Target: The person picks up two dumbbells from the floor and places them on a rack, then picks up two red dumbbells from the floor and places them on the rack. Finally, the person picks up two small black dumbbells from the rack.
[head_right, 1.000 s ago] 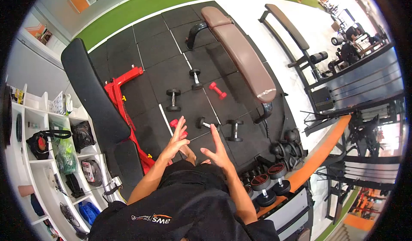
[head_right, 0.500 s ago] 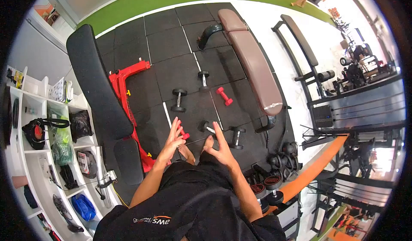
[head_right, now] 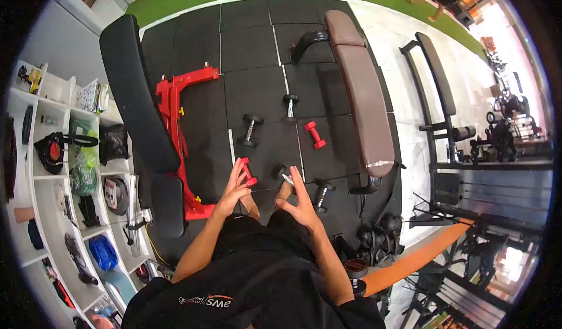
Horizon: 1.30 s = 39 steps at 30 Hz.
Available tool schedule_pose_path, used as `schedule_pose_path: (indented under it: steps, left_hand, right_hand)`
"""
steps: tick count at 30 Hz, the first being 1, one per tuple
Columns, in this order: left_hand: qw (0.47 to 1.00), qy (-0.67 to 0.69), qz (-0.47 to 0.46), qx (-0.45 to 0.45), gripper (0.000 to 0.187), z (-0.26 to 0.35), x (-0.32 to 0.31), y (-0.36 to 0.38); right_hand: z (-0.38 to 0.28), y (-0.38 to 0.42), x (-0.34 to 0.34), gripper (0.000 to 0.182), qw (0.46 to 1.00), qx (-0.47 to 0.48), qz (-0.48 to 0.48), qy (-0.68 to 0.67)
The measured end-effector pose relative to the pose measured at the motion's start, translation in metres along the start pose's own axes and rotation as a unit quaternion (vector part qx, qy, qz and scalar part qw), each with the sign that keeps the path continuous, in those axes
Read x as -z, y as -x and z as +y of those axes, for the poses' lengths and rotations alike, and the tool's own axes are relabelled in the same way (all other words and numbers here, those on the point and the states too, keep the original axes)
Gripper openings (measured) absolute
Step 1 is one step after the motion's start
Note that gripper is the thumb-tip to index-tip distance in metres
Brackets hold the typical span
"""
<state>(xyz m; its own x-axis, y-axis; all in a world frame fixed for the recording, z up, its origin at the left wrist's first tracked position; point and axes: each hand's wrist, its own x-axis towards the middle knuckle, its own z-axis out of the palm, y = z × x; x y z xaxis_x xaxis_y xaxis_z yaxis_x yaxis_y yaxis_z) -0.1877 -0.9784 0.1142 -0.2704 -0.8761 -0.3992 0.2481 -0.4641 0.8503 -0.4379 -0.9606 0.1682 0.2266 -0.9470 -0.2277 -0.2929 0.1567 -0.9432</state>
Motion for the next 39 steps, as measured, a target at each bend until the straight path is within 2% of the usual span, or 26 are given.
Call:
schedule_pose_path:
  steps: [6,11,16,23,28,31,39]
  left_hand:
    - [0.999,-0.007,0.048,0.008,0.104,-0.014,-0.025,-0.007]
    - [0.993,0.029,0.109,0.022,0.102,-0.015,-0.041,-0.008]
    - [0.988,0.034,0.147,0.017,0.101,-0.031,-0.043,-0.008]
    - [0.980,0.017,0.191,0.055,0.102,-0.052,-0.024,-0.029]
    - [0.968,0.070,0.239,0.038,0.104,-0.112,0.021,-0.059]
    - [0.941,0.171,0.279,0.089,0.102,-0.155,0.048,-0.083]
    - [0.913,0.164,0.334,0.163,0.106,-0.305,0.138,-0.165]
  right_hand:
    - [0.020,-0.030,0.039,0.100,0.997,0.046,-0.031,0.047]
    - [0.044,-0.051,0.056,0.100,0.994,0.045,-0.078,0.058]
    - [0.050,-0.063,0.054,0.100,0.991,0.029,-0.120,0.051]
    - [0.063,-0.080,0.028,0.102,0.989,0.007,-0.128,0.075]
    - [0.095,-0.104,-0.007,0.103,0.985,-0.005,-0.150,0.085]
    - [0.137,-0.123,-0.034,0.103,0.984,0.006,-0.160,0.074]
    - [0.260,-0.179,-0.097,0.106,0.976,-0.021,-0.201,0.085]
